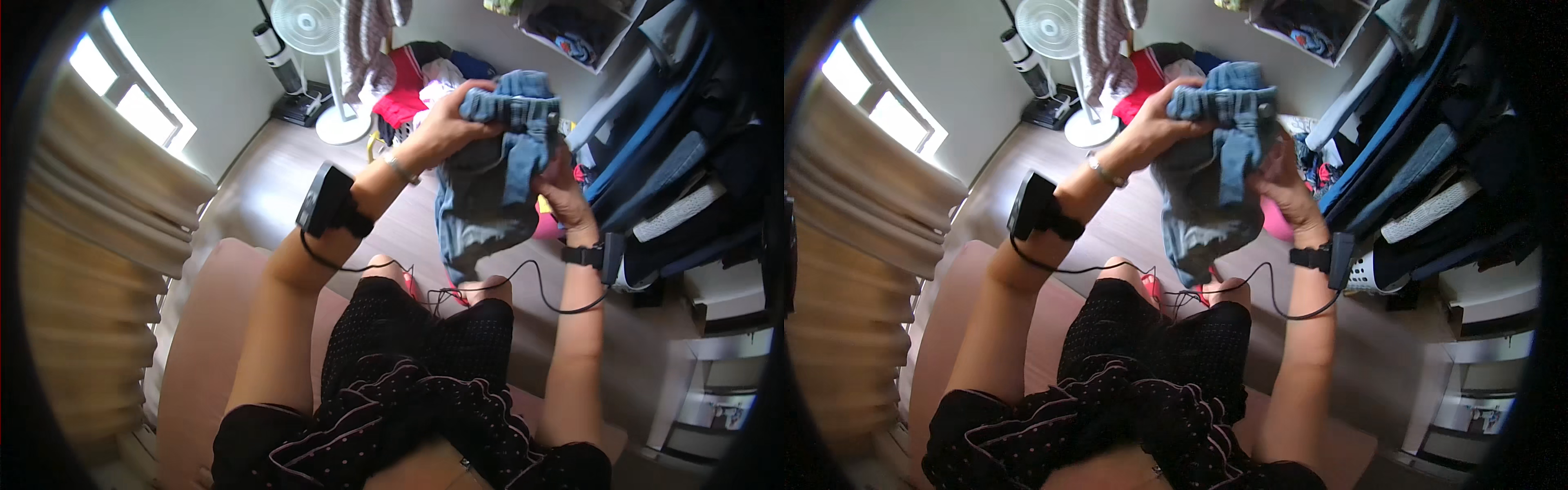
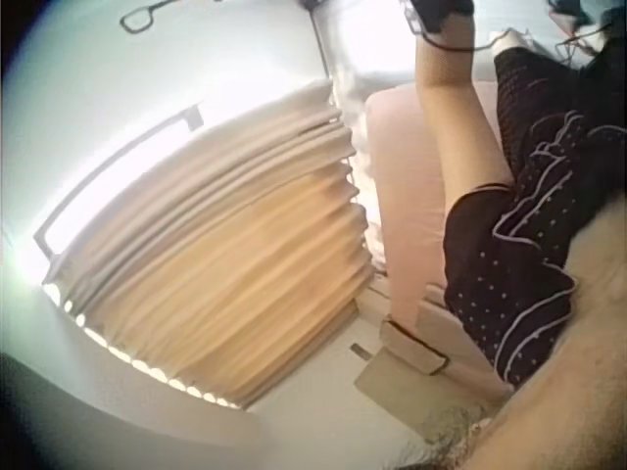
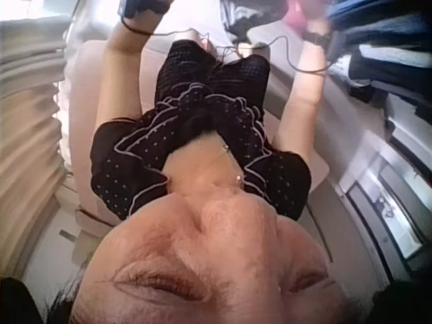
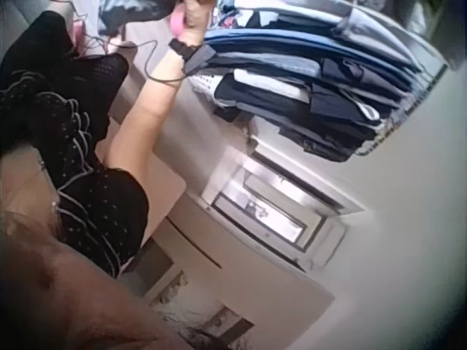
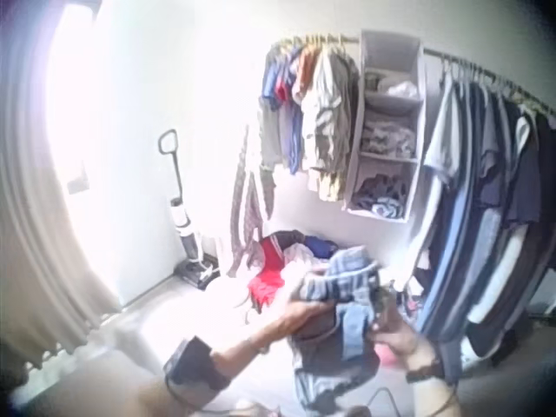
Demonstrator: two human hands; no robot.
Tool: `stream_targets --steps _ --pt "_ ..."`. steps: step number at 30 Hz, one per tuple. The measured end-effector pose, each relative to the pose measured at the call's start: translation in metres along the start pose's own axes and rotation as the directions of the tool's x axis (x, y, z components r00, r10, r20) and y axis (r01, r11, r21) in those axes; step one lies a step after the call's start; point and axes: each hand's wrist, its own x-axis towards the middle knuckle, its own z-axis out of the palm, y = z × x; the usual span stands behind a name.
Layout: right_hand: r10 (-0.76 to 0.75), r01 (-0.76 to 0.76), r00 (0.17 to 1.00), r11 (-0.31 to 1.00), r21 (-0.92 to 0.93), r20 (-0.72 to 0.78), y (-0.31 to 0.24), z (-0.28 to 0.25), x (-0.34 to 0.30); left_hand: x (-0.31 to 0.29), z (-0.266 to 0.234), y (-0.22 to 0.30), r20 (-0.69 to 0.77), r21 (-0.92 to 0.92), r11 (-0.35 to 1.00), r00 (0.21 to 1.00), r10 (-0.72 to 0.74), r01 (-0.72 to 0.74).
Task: Fold various items of clothing and a pillowcase on a bed and near a laundry pile.
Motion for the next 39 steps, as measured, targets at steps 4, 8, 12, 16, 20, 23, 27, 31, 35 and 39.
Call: stream_targets --steps 4,8,12,16,20,23,27,31,35,39 --pt "-0.243 0.277 0.957 0.923 -0.265 0.156 -0.084 0.017 0.003 0.01 0.007 0.084 0.188 0.253 0.893 0.924 0.332 -0.372" --pt "-0.284 0.324 0.941 0.916 -0.239 0.185 -0.131 0.02 0.008 0.019 0.009 0.136 0.377 0.317 0.773 0.821 0.428 -0.549" --pt "-0.167 0.203 0.977 0.912 -0.357 0.129 -0.152 0.018 0.01 0.025 0.014 0.16 0.385 0.445 0.626 0.769 0.511 -0.64" --pt "-0.264 0.252 0.963 0.805 -0.537 0.056 -0.163 0.023 0.007 0.025 -0.008 0.175 0.352 0.606 0.52 0.79 0.502 -0.601" --pt "-0.291 0.279 0.954 0.763 -0.583 0.076 -0.166 0.033 0.0 0.028 -0.032 0.171 0.379 0.693 0.419 0.79 0.481 -0.587" --pt "-0.3 0.299 0.95 0.791 -0.533 0.088 -0.167 0.032 -0.004 0.032 -0.039 0.166 0.369 0.728 0.304 0.725 0.582 -0.614" --pt "-0.45 0.448 0.886 0.775 -0.447 0.108 -0.166 0.017 -0.003 0.032 -0.049 0.166 0.321 0.844 0.265 0.835 0.447 -0.467" --pt "-0.48 0.381 0.876 0.612 -0.693 0.058 -0.162 0.0 0.009 0.033 -0.059 0.151 0.392 0.862 0.125 0.802 0.45 -0.491" --pt "-0.527 0.248 0.845 0.543 -0.802 -0.095 -0.182 0.001 0.012 0.044 -0.057 0.161 0.369 0.887 0.059 0.78 0.506 -0.458" --pt "-0.827 0.454 0.543 0.143 -0.88 0.146 -0.212 0.018 -0.02 0.033 -0.032 0.204 0.259 0.774 0.319 0.733 0.629 -0.547"
